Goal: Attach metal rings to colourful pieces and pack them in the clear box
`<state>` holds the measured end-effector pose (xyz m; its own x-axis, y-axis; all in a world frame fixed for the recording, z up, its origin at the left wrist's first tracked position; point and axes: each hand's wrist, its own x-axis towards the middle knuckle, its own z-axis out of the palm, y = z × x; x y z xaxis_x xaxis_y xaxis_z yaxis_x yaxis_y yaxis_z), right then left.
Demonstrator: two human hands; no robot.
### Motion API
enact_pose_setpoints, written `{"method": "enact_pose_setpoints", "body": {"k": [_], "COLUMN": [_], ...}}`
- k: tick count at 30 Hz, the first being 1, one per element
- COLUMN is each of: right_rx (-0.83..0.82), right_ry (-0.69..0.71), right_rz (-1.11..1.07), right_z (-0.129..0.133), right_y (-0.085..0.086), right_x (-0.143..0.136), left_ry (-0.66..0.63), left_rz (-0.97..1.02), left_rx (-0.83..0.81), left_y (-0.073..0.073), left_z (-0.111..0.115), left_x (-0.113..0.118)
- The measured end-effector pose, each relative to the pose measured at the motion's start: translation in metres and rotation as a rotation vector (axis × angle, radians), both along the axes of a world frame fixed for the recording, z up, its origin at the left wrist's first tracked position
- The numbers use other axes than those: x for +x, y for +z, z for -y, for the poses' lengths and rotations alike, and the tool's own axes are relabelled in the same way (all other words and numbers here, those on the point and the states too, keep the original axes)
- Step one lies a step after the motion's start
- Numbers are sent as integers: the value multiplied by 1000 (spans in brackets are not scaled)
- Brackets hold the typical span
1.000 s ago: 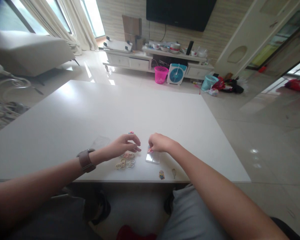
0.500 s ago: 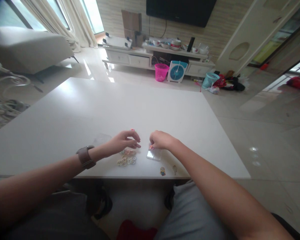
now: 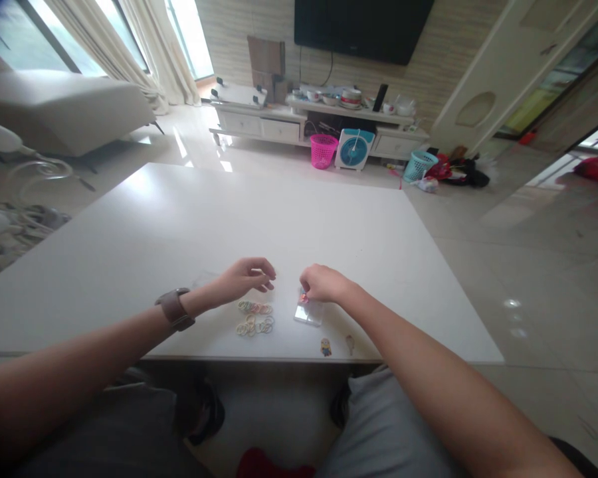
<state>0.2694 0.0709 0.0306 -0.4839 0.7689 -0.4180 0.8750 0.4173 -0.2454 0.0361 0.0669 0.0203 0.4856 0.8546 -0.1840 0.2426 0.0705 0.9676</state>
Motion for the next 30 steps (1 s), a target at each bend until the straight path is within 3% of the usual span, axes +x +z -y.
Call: {"method": "enact_pose_setpoints", "body": {"k": [7,11,16,21,30], "right_rx": [121,51,-38,6,-86], "right_ry": [-92,-122,-93,-125,19], "right_rz": [37,130,55,33,-46], "right_z": [1,9,21,26,34], "right_y": [13,10,6,8,6], "right_x": [15,25,26,24,23], "left_ry": [80,64,55,44,-262], "left_rz": [-172,-338,-446,-539,-571], "left_rx": [213,407,418,379,492], "left_y": [6,2,-11,-16,-12], "left_z": [-19,-22,-26,-29,-12], "left_x": [-22,-33,-42,-43,-31]}}
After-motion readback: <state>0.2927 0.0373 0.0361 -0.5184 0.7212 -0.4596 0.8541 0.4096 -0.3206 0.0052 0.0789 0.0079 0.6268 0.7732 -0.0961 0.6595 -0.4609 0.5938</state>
